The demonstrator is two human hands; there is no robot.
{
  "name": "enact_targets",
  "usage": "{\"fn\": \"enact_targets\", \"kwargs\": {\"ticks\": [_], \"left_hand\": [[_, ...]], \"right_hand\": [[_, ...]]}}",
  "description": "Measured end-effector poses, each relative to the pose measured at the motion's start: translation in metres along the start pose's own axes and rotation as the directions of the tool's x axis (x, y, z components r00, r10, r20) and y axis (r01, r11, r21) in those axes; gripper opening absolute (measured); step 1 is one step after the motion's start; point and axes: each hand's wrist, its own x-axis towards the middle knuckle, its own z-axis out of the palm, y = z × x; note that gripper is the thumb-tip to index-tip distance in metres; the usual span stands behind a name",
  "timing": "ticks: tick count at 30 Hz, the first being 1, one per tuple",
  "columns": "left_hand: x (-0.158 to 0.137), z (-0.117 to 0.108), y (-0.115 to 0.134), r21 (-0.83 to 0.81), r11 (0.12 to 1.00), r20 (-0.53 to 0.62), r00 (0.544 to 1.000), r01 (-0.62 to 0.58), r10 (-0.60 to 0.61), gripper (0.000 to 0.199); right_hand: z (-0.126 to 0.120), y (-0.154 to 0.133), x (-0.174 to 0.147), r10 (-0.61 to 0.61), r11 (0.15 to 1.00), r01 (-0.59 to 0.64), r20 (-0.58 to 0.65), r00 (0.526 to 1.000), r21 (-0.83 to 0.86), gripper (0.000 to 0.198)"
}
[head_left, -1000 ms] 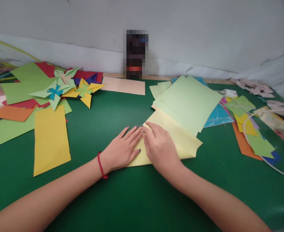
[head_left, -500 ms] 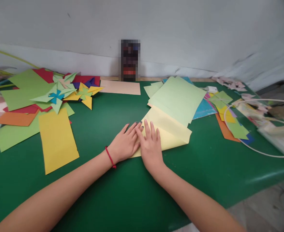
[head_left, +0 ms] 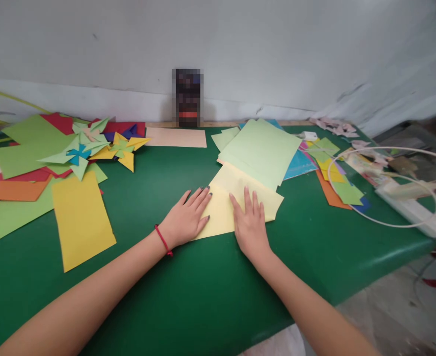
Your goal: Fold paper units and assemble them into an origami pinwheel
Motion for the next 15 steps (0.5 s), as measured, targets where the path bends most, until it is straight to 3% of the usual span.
{"fn": "enact_targets", "kwargs": {"ticks": [11,15], "left_hand": [[0.000,-0.001,-0.002,0.010,1.000,0.009,1.000,-0.004,0.004,0.057],[0.000,-0.002,-0.002,0.008,1.000,0.006,1.000,-0.005,0.005,0.057]], "right_hand": [[0.001,0.066,-0.027,0.160,0.984,-0.164,-0.064,0.985,-0.066,0.060],[0.006,0.079,-0.032,0.226,0.973,-0.230,-0.084,0.970,-0.032,0.054]]}}
